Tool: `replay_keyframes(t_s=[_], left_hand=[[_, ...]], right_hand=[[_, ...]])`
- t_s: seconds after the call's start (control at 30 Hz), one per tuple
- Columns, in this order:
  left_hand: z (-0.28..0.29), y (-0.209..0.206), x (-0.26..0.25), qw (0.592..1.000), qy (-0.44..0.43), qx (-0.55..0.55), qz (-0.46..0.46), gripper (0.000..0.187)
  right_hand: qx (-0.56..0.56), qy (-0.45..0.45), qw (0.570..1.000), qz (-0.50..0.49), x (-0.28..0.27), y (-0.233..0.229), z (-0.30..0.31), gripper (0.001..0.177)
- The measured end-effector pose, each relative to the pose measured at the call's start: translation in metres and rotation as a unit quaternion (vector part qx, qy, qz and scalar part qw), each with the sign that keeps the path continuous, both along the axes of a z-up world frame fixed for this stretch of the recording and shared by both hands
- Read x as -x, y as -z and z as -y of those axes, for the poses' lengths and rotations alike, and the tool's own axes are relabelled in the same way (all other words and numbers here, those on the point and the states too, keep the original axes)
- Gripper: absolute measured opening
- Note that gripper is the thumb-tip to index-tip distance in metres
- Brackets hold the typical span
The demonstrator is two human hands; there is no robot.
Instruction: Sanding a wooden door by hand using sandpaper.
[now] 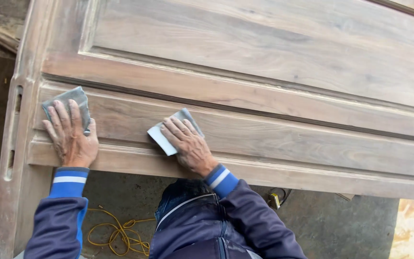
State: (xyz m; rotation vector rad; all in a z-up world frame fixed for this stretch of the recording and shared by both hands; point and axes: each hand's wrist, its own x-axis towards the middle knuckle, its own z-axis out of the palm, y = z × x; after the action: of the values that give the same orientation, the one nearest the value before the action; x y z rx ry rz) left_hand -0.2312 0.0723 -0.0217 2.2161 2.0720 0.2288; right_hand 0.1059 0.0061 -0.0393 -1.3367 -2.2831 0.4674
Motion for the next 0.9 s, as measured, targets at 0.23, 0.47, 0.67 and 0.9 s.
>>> replay_keyframes(t_s=[0.23, 0.47, 0.67, 0.9], left_hand=[[0.075, -0.014, -0.297, 0.971, 0.202, 0.06, 0.116, 0.102], [0.111, -0.014, -0.454, 0.861, 0.463, 0.14, 0.158, 0.075], [0.106, -0.02, -0.399, 0.948, 0.302, 0.079, 0.068, 0.077], [0.131, -0.015, -0.5, 0.959, 0.269, 0.06, 0.065, 0.083]], right_hand=[[0.045, 0.302, 0.951, 0.042, -0.249, -0.022, 0.108, 0.072], [0.087, 0.53, 0.838, 0.094, -0.381, -0.003, 0.159, 0.037], [0.071, 0.271, 0.959, -0.026, -0.32, -0.061, 0.132, 0.078], [0.078, 0.466, 0.877, 0.086, -0.583, 0.002, 0.209, 0.056]])
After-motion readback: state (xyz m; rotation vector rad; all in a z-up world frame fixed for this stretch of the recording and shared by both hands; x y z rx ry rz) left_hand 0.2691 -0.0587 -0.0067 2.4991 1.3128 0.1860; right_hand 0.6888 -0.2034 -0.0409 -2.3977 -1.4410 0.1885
